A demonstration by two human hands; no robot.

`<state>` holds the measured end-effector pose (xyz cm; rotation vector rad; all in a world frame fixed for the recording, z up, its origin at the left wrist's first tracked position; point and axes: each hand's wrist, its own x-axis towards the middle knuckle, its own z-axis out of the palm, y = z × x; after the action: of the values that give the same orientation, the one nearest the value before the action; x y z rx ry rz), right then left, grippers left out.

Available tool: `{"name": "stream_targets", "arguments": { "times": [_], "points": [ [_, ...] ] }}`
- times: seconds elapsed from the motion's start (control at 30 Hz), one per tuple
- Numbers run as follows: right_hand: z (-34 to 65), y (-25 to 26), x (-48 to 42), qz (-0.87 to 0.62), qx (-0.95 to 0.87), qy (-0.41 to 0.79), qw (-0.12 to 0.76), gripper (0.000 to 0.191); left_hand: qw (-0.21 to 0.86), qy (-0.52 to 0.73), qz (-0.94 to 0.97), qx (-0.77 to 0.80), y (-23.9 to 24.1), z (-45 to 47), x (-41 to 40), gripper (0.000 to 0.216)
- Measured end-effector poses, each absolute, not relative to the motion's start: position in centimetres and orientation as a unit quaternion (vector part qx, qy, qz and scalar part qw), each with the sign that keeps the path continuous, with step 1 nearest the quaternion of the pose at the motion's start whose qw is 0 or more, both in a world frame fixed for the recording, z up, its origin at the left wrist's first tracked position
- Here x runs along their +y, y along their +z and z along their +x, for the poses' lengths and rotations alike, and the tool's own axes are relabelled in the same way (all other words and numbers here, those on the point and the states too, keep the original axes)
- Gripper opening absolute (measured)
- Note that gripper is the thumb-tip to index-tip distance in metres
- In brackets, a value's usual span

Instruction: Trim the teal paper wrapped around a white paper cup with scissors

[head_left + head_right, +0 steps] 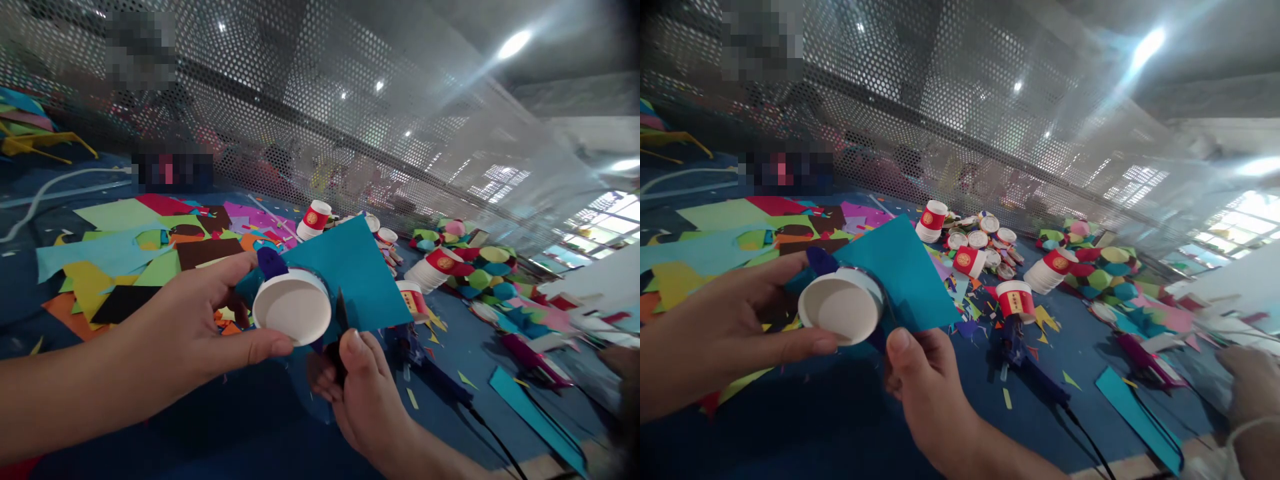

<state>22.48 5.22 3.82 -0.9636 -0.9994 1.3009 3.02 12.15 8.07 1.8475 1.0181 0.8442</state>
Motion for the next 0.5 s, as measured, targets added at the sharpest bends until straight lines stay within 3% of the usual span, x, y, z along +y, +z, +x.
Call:
{"name": "stream_targets", "arguments": {
  "times": [0.17, 0.37, 0.5],
  "points": [
    [23.0, 3.0, 4.8, -0.433, -0.461, 0.519, 0.575, 0.059, 0.368, 0.346, 0.773, 0.384, 7.8, 2.9, 12.3, 0.032],
    [23.0, 3.3, 4.7, -0.43, -0.484, 0.518, 0.559, 0.064, 0.399, 0.326, 0.758, 0.399, 7.4, 2.6, 12.1, 0.061],
    [22.4, 4.0, 4.9, -0.414, -0.45, 0.531, 0.587, 0.055, 0.381, 0.32, 0.771, 0.397, 7.6, 2.7, 12.1, 0.056]
  ]
}}
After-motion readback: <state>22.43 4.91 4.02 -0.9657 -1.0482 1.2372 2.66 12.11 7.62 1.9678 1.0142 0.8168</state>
